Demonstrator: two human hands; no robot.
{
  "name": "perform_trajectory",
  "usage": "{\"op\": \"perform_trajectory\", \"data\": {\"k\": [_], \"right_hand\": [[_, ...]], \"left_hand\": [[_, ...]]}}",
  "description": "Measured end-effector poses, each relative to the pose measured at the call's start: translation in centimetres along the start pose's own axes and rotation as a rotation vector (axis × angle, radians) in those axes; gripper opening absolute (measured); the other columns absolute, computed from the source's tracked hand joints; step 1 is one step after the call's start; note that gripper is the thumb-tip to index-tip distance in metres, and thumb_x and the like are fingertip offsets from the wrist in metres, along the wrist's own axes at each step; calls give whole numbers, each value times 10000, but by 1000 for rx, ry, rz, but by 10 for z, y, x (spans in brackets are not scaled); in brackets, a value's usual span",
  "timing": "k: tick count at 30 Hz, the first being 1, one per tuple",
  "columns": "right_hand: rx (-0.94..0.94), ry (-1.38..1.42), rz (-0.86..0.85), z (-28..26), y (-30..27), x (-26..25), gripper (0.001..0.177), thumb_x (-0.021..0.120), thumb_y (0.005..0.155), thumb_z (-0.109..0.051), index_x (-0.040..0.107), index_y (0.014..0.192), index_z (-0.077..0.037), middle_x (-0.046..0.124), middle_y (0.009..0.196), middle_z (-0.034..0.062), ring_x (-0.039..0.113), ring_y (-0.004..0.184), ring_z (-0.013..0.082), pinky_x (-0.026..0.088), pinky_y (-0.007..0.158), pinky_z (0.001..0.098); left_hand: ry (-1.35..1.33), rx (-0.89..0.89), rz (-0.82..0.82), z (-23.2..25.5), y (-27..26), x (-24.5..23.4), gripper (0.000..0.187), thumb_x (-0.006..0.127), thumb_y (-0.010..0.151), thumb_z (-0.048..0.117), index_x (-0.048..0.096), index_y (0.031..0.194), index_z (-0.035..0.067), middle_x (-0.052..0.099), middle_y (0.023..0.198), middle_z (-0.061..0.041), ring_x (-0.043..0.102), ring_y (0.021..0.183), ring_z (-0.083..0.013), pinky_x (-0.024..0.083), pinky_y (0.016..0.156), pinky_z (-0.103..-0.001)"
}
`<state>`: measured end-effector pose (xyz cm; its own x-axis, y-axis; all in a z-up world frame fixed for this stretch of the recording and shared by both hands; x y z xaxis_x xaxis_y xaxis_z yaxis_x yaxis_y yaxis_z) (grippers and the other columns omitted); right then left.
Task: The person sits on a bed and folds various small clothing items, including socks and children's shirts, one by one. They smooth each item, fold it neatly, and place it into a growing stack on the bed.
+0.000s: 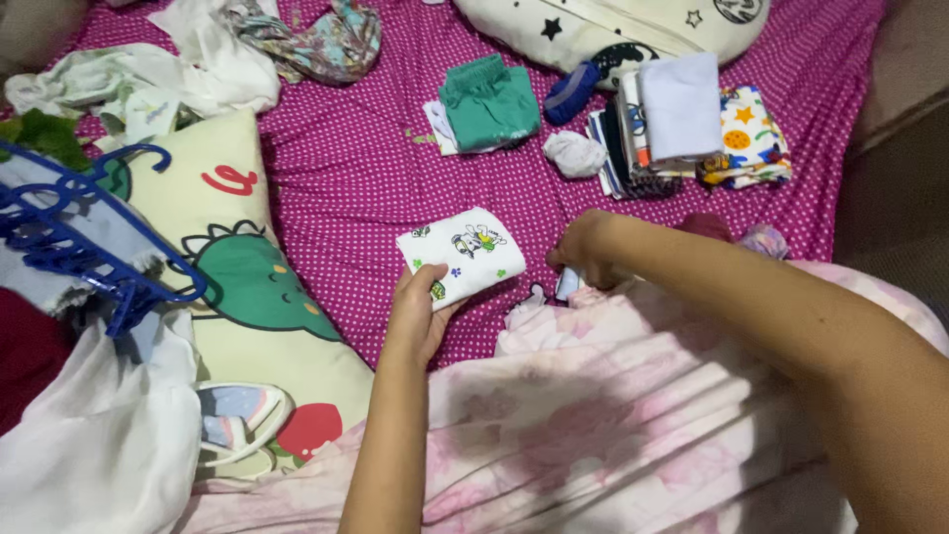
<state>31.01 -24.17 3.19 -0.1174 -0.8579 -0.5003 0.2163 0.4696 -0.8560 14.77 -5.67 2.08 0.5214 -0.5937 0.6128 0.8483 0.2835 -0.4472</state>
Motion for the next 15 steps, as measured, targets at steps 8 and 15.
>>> {"op": "perform_trajectory", "data": {"k": [8,15], "right_hand": [[118,442,327,83,15,-31,975,830,601,-283,489,1512,-229,697,1273,156,673,1175,335,535,1007,422],[190,685,606,107,8,-54,908,851,628,-384,551,1459,-172,716,1219,191,682,1129,359,528,981,431]], "left_hand": [[-118,45,41,9,5,-23,517,503,896,54,432,1388,-90,618,1282,-274,684,1105,-394,605,922,-515],[-171,100,125,22,7,-45,525,505,892,54,425,1391,-88,618,1298,-284,679,1133,-406,599,941,-523]]}}
Point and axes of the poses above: each hand's wrist, its own y-axis towards the middle knuckle, its own x-axis out of the palm, z = x × y, the point moved 4 cm from there along y, towards the middle knuckle
